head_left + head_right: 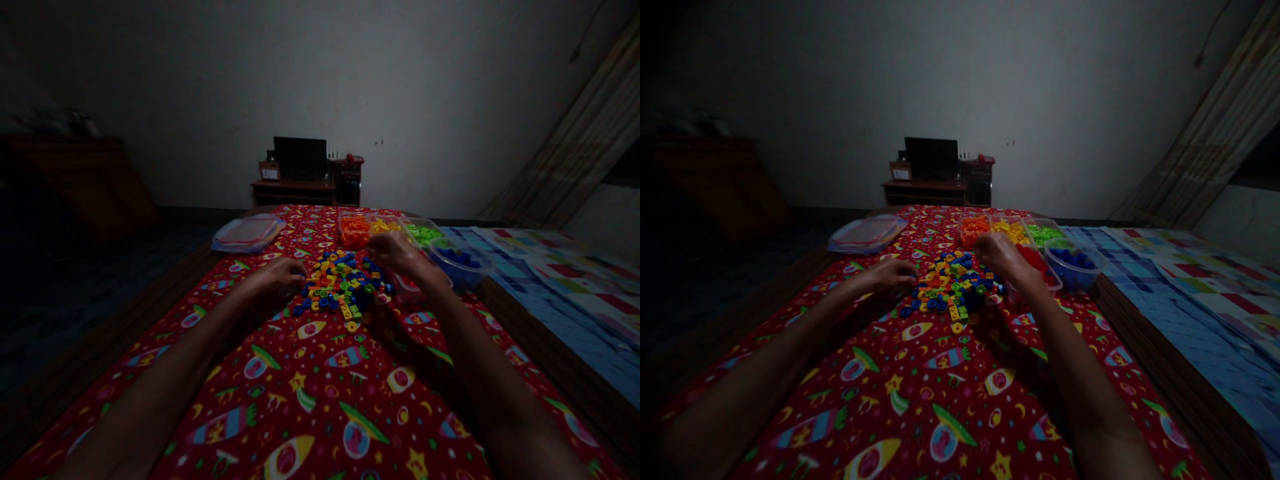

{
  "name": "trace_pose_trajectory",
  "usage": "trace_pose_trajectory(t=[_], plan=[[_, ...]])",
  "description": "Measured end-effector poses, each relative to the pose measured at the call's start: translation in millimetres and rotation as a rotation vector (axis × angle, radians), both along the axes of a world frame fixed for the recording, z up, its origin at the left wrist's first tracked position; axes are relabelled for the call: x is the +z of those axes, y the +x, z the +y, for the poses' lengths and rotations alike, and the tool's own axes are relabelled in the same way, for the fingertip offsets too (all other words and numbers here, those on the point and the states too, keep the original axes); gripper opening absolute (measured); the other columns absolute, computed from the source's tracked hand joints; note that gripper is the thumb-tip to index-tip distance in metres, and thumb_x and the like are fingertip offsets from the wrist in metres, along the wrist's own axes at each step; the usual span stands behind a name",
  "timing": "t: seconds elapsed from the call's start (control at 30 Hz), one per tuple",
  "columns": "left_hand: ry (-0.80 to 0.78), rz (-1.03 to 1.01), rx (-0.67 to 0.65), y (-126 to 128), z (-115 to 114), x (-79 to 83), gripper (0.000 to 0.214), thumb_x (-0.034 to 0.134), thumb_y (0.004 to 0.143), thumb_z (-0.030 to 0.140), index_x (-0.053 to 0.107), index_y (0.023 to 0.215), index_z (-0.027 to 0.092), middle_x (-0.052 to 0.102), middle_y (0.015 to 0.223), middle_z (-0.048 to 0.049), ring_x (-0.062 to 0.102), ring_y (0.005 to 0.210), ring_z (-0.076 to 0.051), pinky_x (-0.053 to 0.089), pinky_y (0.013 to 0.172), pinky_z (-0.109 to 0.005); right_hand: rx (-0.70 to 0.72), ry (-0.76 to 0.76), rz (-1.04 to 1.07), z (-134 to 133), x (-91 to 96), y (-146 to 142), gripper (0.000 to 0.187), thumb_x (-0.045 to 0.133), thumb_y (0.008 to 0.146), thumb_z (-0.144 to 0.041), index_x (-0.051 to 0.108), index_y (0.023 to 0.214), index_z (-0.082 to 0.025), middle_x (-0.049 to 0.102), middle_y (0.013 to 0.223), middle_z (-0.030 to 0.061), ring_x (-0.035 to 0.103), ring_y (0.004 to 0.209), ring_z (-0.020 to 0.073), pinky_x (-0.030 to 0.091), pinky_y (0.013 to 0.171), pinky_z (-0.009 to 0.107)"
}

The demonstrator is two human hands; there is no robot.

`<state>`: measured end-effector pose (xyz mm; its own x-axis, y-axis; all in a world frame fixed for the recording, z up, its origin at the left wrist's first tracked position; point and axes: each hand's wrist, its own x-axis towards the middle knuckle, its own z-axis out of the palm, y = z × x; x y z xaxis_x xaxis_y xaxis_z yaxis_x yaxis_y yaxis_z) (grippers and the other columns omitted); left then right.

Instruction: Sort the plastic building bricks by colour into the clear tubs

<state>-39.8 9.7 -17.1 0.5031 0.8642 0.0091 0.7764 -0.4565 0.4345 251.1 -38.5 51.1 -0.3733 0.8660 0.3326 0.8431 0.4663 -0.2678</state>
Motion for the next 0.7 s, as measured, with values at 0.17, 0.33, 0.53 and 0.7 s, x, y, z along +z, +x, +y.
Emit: trace_pose_trajectory(t=[0.17,0.33,0.53,0.7], plan=[[-0.019,0.030,-0.049,-1.6,-12.5,-8.0,0.033,0.062,0.069,0.029,0.070,0.101,0.024,0.071,0.076,0.0018,0.064,0.071,-0.017,0.045,0.062,-0.020,0.215,-0.017,-0.208,-16.3,-49.8,-58.7,0.016,0.051,0.085,-0.018,0.066,0.083,-0.013,0.062,0.077,0.0067,0.051,0.068,0.0127,0.031,0.061,0.024],[0.068,0.070,-0.027,6.4,-23.0,-12.7,0.045,0.066,0.068,0.021,0.066,0.113,0.026,0.071,0.091,-0.0003,0.065,0.083,-0.019,0.046,0.071,-0.022,0.253,0.035,-0.225,-16.7,-88.3,-62.6,0.015,0.052,0.089,-0.023,0.061,0.096,-0.013,0.062,0.091,0.0097,0.053,0.083,0.0160,0.035,0.073,0.026],[0.148,0.064,-0.028,7.5,-28.5,-14.7,0.037,0.057,0.078,0.026,0.065,0.114,0.023,0.070,0.097,-0.0038,0.063,0.086,-0.019,0.045,0.074,-0.023,0.289,0.035,-0.177,-13.4,-85.0,-59.7,0.011,0.055,0.086,-0.022,0.059,0.091,-0.013,0.060,0.087,0.0075,0.051,0.078,0.0148,0.034,0.071,0.025],[0.153,0.071,-0.033,2.5,-21.1,-16.2,0.030,0.041,0.082,0.025,0.070,0.088,0.019,0.067,0.074,-0.0011,0.059,0.066,-0.015,0.041,0.060,-0.021,0.263,-0.058,-0.095,-7.5,-68.2,-57.1,0.006,0.055,0.080,-0.013,0.060,0.081,-0.012,0.057,0.074,0.0029,0.044,0.064,0.0106,0.029,0.058,0.022]])
